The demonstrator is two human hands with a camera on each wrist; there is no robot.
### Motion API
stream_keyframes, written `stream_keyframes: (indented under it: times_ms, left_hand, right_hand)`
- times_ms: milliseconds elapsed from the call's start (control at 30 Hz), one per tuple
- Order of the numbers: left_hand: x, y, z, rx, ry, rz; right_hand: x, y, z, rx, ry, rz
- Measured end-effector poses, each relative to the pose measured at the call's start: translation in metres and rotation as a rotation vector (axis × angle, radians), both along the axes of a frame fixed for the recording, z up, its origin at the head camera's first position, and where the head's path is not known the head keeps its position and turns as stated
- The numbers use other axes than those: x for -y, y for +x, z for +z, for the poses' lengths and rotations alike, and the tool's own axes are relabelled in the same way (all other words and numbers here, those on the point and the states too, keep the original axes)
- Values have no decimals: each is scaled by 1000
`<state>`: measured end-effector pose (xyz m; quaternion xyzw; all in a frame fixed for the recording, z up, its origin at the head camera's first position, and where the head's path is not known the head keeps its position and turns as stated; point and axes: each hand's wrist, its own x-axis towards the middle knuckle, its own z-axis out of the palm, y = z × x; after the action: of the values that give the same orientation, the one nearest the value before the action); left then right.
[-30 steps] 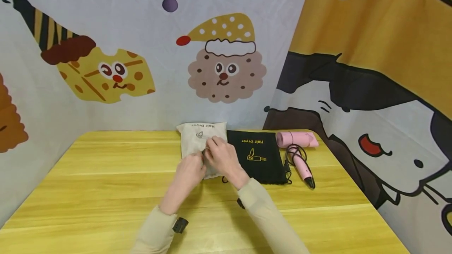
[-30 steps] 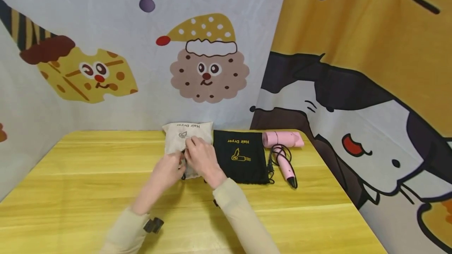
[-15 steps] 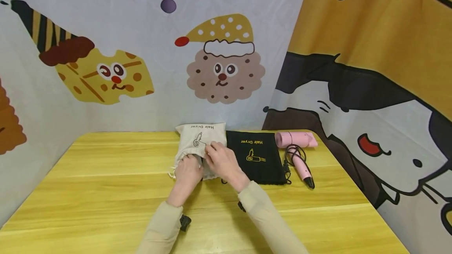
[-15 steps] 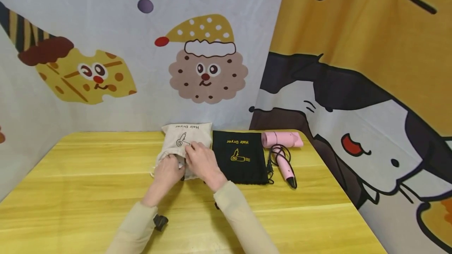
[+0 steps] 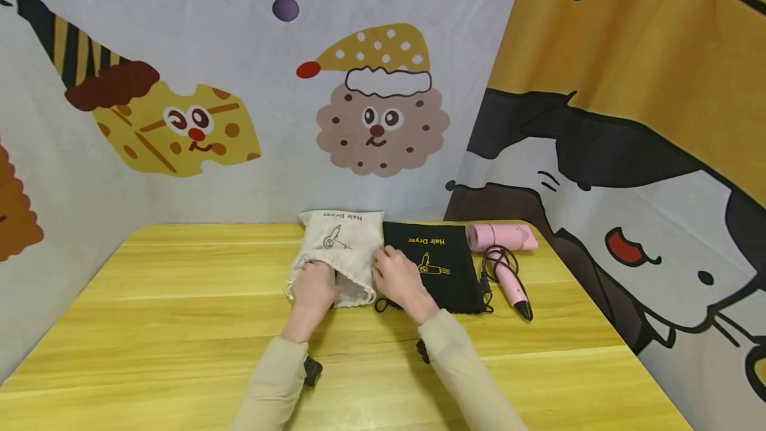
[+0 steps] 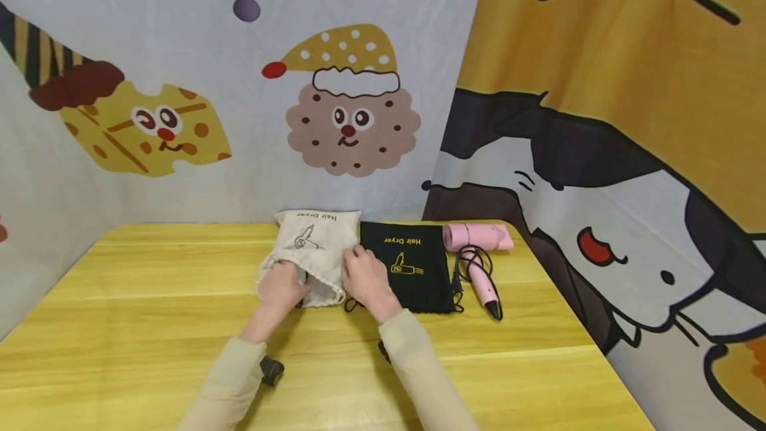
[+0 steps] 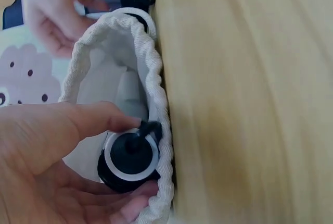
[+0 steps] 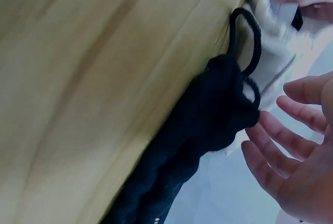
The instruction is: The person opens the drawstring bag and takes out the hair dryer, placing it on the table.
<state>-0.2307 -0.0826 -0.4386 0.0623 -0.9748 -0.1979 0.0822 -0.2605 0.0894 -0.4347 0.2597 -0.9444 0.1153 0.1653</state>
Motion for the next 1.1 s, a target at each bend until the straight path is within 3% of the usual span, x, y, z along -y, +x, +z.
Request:
stream_keyframes:
  times_ms: [267, 467, 800, 1100]
  left_hand:
    - [20, 5, 10, 105, -2, -21]
    - [30, 14, 19, 169, -17, 11]
    - [41, 15, 21, 196, 29, -17]
    - [48, 14, 16, 126, 86, -22]
  right_hand:
    - [-12, -4, 1, 87, -12, -89]
    - [-17, -8, 3, 128, -35, -142]
    - [-22, -15, -2, 99, -140, -197]
    - [-25, -28, -2, 180, -129, -239]
